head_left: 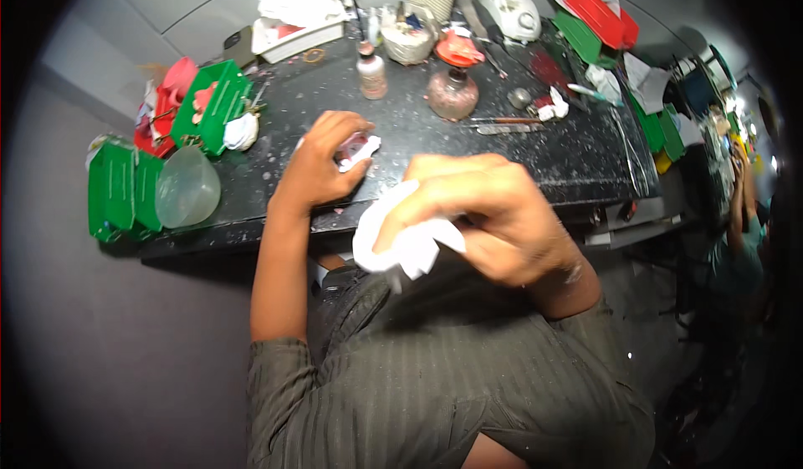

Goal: The person applies liquid and wax to a dental model, walks across the room holding the model, returns to the workbench, and shapes wax on the dental cast using a carving tool.

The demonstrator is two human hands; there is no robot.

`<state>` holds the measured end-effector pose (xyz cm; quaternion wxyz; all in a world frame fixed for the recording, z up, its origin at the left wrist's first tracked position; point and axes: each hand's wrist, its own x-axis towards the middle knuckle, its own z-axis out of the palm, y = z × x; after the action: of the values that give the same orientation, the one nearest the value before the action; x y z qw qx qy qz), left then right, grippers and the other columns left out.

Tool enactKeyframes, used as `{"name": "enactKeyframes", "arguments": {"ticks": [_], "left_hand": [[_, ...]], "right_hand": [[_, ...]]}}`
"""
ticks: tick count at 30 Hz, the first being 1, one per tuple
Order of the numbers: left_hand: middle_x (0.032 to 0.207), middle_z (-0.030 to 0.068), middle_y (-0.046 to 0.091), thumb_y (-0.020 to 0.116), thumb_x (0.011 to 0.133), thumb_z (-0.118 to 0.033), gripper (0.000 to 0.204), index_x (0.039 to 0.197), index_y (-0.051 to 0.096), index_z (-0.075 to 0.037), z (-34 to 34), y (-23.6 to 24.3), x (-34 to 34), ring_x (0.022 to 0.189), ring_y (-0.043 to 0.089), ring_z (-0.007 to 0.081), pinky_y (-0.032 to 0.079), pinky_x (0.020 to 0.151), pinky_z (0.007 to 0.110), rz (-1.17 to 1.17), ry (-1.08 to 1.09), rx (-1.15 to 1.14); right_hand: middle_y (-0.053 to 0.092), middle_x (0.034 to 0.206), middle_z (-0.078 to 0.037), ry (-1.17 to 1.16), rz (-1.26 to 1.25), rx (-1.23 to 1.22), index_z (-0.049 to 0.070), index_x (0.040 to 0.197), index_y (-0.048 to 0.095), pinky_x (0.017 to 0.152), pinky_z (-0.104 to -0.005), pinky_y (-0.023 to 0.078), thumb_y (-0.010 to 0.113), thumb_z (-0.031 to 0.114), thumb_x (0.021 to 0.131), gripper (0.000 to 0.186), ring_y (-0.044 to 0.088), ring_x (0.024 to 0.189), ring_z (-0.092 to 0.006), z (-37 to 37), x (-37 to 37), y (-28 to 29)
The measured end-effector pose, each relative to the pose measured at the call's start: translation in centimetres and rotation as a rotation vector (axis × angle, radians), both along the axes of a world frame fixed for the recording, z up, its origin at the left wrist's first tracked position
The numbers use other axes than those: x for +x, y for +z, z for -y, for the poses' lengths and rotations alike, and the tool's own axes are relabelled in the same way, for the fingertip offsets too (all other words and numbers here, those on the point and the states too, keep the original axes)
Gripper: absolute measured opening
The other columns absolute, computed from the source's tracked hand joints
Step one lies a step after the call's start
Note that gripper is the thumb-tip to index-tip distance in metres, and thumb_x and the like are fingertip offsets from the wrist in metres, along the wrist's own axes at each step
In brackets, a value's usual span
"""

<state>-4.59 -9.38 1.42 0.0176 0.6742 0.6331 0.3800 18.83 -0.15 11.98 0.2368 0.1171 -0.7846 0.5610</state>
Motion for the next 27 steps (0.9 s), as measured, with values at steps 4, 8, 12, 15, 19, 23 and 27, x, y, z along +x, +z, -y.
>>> {"name": "enactKeyframes", "arguments": {"ticks": [4,8,12,15,19,23,27], "left_hand": [[0.109,0.0138,0.066,0.075,0.076,-0.016,0.034,0.106,0.066,-0.006,0.1,-0.4,-0.7,0.109,0.059,0.0342,0.049,0.092,0.041,0.068,-0.071,-0.023],[0.119,0.0118,0.062,0.076,0.084,-0.027,0.048,0.123,0.059,-0.005,0.2,-4.2,-1.2,0.116,0.057,0.023,0.046,0.102,0.04,0.14,-0.07,0.254],[0.126,0.0206,0.062,0.078,0.075,-0.022,0.055,0.124,0.06,-0.007,-0.7,-2.7,-1.4,0.12,0.056,0.0402,0.046,0.102,0.046,0.186,0.103,-0.316],[0.115,0.0211,0.068,0.075,0.075,-0.011,0.048,0.12,0.062,0.001,-0.6,-1.2,-1.1,0.102,0.069,0.032,0.054,0.087,0.039,-0.003,0.016,0.05],[0.12,0.025,0.066,0.076,0.071,-0.009,0.06,0.126,0.056,0.007,-0.2,-1.8,-1.1,0.113,0.065,0.0346,0.051,0.098,0.04,0.23,0.011,0.003],[0.123,0.0268,0.064,0.077,0.071,-0.011,0.063,0.128,0.056,0.006,-0.5,-1.5,-0.5,0.117,0.062,0.0385,0.048,0.102,0.041,0.111,-0.003,0.037],[0.123,0.0267,0.063,0.077,0.072,-0.011,0.056,0.123,0.059,0.003,-0.7,-0.7,0.0,0.115,0.062,0.0401,0.048,0.1,0.043,0.136,0.0,-0.13]], "right_hand": [[0.062,0.093,-0.013,-0.242,-0.07,0.324,0.006,0.099,0.071,0.081,-0.0383,0.051,0.06,-0.013,0.068,0.038,0.063,0.094,-0.0348,1.1,-4.6,-1.9],[0.066,0.091,-0.017,-0.365,-0.156,0.503,0.002,0.094,0.065,0.074,-0.0438,0.053,0.065,-0.006,0.069,0.027,0.065,0.088,-0.0399,1.5,-12.1,-1.6],[0.067,0.086,-0.023,-0.684,-0.128,0.659,0.0,0.095,0.064,0.073,-0.0488,0.054,0.066,0.003,0.074,0.021,0.067,0.082,-0.0436,-0.6,-22.0,0.4],[0.068,0.089,-0.024,-0.83,-0.064,0.649,-0.002,0.093,0.063,0.075,-0.0486,0.056,0.065,0.001,0.075,0.018,0.069,0.084,-0.0417,-2.1,-29.6,0.3],[0.065,0.108,-0.026,-0.652,0.277,0.783,-0.004,0.11,0.062,0.085,-0.0488,0.055,0.067,0.011,0.082,0.031,0.067,0.1,-0.0399,-4.3,-34.4,-2.5],[0.048,0.139,-0.032,-0.515,0.636,0.983,0.005,0.149,0.038,0.106,-0.0581,0.04,0.069,0.03,0.089,0.073,0.048,0.131,-0.0453,-5.4,-34.7,-6.1],[0.052,0.138,-0.029,-0.696,0.246,0.907,0.006,0.147,0.042,0.104,-0.056,0.04,0.067,0.036,0.092,0.068,0.051,0.127,-0.0449,-4.5,-31.8,-6.1]]}}
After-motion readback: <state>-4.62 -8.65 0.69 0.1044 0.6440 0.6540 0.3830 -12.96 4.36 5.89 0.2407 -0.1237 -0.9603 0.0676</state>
